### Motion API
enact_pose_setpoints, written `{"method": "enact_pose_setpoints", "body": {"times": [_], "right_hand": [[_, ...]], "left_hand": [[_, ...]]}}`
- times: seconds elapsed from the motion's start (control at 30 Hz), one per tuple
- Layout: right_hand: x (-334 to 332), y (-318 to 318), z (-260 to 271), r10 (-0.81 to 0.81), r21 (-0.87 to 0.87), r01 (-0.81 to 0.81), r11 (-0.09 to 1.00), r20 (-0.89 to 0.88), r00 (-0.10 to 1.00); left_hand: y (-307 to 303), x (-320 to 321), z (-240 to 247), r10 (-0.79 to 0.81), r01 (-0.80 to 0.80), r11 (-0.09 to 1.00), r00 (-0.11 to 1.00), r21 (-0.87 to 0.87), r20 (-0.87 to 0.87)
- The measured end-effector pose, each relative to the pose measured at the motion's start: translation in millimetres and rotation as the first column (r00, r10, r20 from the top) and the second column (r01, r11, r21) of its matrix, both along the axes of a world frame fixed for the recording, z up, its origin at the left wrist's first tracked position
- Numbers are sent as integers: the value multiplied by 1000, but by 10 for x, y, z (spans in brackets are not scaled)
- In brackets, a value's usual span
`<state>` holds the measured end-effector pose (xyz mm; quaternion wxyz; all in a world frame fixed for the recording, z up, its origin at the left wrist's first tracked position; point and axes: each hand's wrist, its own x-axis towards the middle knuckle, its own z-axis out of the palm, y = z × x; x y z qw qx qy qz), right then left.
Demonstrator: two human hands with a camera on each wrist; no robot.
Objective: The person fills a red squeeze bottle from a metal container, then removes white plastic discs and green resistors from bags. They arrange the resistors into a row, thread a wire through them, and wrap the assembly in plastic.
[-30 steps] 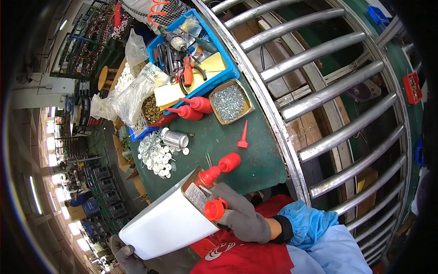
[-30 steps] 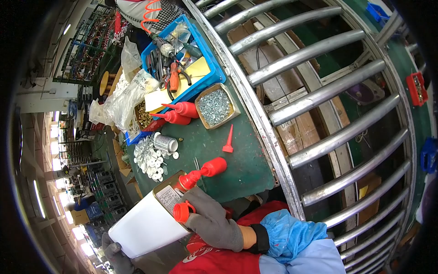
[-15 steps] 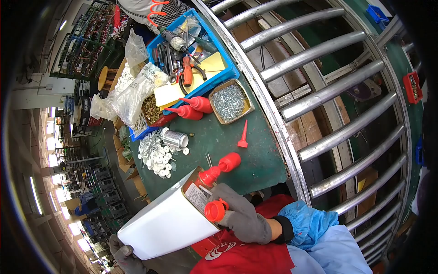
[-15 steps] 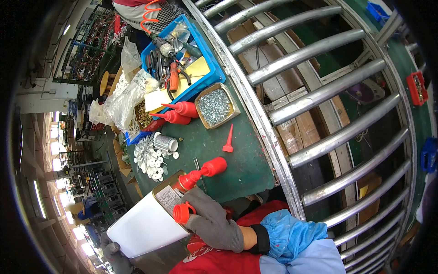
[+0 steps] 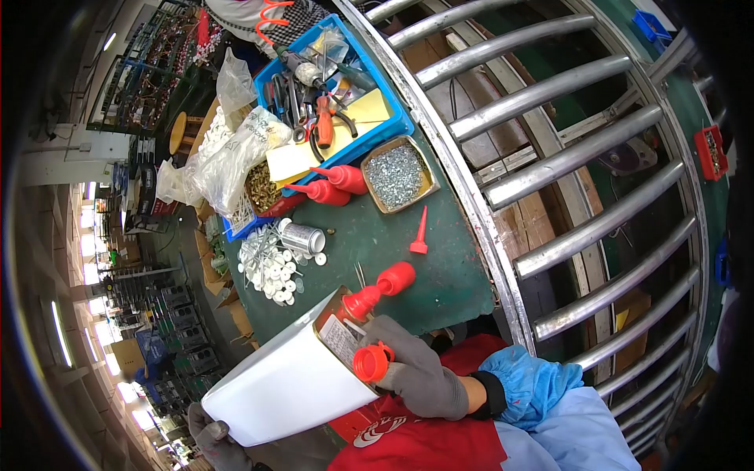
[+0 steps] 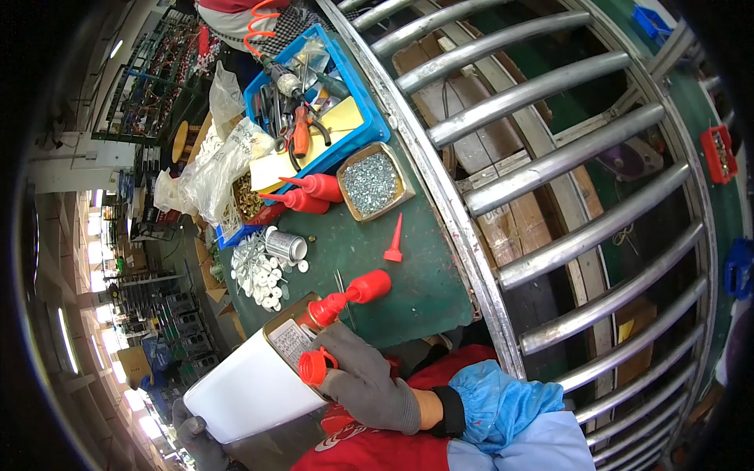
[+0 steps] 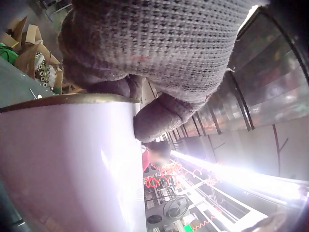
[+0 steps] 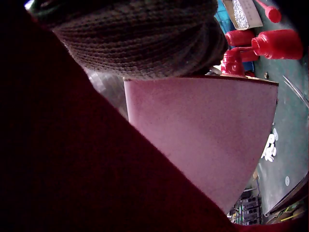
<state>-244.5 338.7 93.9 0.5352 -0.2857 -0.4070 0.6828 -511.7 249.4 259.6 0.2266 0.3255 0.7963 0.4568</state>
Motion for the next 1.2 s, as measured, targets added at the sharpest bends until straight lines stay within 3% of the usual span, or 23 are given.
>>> {"method": "enact_pose_setpoints", "body": {"times": [0.13,0.5,0.6,0.7,0.8,0.9,1.0,1.1,1.2], "right_hand": [[-19,-3,-6,-84,76,83,994,13,996],[-1,-34,-24,-41,93,38,995,28,999],[-7,-33,-22,-63,116,57,992,49,997],[-25,-25,-29,-84,135,76,988,58,995],[-17,-12,-19,-40,129,29,991,84,996],[-9,19,40,-13,68,8,998,72,997],[-28,29,54,-26,63,22,998,72,997],[-29,40,59,-28,66,23,998,83,996],[-45,40,53,-6,24,4,1000,92,996]], "left_hand": [[-19,-28,15,-16,16,1000,1000,-6,-8],[-93,-156,-2,-36,37,999,999,-17,24],[-44,-267,-183,-128,113,982,988,154,88],[-84,-281,-222,-121,110,982,991,154,65],[-48,-24,-74,14,-14,1000,999,-5,-30],[-62,-24,-87,14,-13,999,1000,-46,27],[-66,-13,-168,-82,70,994,984,-82,-159],[-148,-147,-233,-48,41,996,995,-83,-84],[-175,-275,-316,-108,110,994,986,-10,127]]}}
